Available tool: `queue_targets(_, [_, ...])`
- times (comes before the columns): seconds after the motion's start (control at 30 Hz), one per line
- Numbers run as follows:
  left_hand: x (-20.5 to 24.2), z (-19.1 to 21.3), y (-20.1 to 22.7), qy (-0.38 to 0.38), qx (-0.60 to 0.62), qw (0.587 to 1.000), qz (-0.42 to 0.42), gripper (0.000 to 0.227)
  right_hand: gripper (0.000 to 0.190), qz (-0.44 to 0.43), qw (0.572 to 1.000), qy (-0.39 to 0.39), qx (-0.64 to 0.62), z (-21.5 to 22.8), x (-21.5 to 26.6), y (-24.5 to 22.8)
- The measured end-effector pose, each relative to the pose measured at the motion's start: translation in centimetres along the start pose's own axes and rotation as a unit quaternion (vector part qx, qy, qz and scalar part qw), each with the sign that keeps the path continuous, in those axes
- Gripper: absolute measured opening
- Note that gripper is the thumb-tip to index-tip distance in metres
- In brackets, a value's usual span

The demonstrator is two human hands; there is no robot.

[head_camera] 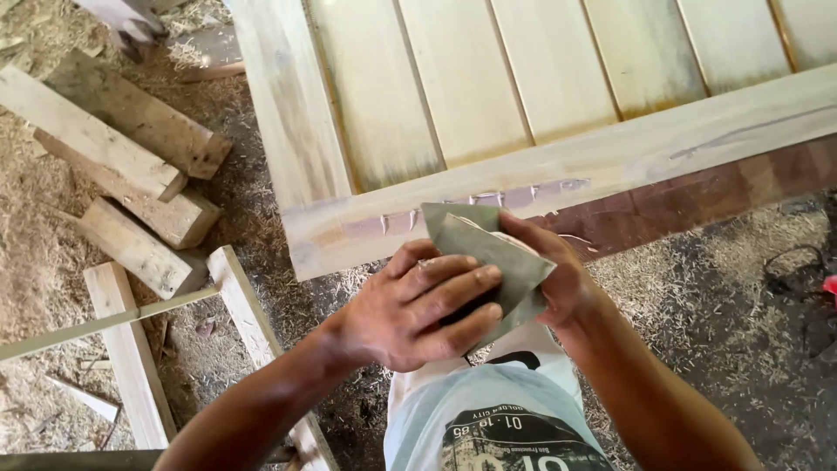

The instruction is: The recorder is applying putty to gaps in a wooden door frame using a putty knife and sandpaper.

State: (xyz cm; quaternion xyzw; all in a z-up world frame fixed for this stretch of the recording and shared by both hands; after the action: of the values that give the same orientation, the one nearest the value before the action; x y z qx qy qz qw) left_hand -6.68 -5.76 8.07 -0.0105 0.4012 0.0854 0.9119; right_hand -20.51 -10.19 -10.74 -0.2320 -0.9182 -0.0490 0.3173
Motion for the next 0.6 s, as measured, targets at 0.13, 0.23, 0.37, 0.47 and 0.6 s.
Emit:
queue_targets(0.13, [-0.5, -0.2, 0.6, -0.027, -0.01, 0.999, -0.037, 0.04, 0.049, -0.012, 0.994, -0.108, -0.003, -2.7, 1.0, -0.1])
queue_targets(0.23, [0.5, -0.8, 1.5, -0.043, -0.045, 0.996, -0.056, 0.034, 0.047, 0.01, 0.997, -0.078, 0.022, -3.1, 1.7, -0.1])
queue_targets(0.37, [2.3, -0.6, 1.9, 0.007, -0.062, 0.998, -0.025, 0.032, 0.041, 0.076, 0.995, 0.034, 0.05, -0.9, 2.2, -1.2])
queue_targets(0.47, [3.7, -0.7, 2.6, 0.019, -0.072, 0.997, 0.011, 0.038, 0.04, 0.089, 0.993, 0.064, 0.052, -1.2, 2.8, -1.1])
queue_targets(0.6, [6.3, -1.3, 3.0, 0.031, -0.085, 0.994, 0.056, 0.046, 0.043, 0.087, 0.992, 0.068, 0.059, -0.4, 2.9, -1.3])
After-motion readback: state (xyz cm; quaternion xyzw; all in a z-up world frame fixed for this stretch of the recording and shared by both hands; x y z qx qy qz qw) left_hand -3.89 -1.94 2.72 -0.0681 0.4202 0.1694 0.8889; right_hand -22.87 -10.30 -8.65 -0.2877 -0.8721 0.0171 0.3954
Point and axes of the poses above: each hand's wrist, its own x-axis away from the middle knuckle, its own z-axis out of the back of the hand, y = z × x, the point moved 9 cm from there along -x, towards the middle knuckle, and after that the axes turned 14 degrees about -z, right-handed, at the moved point
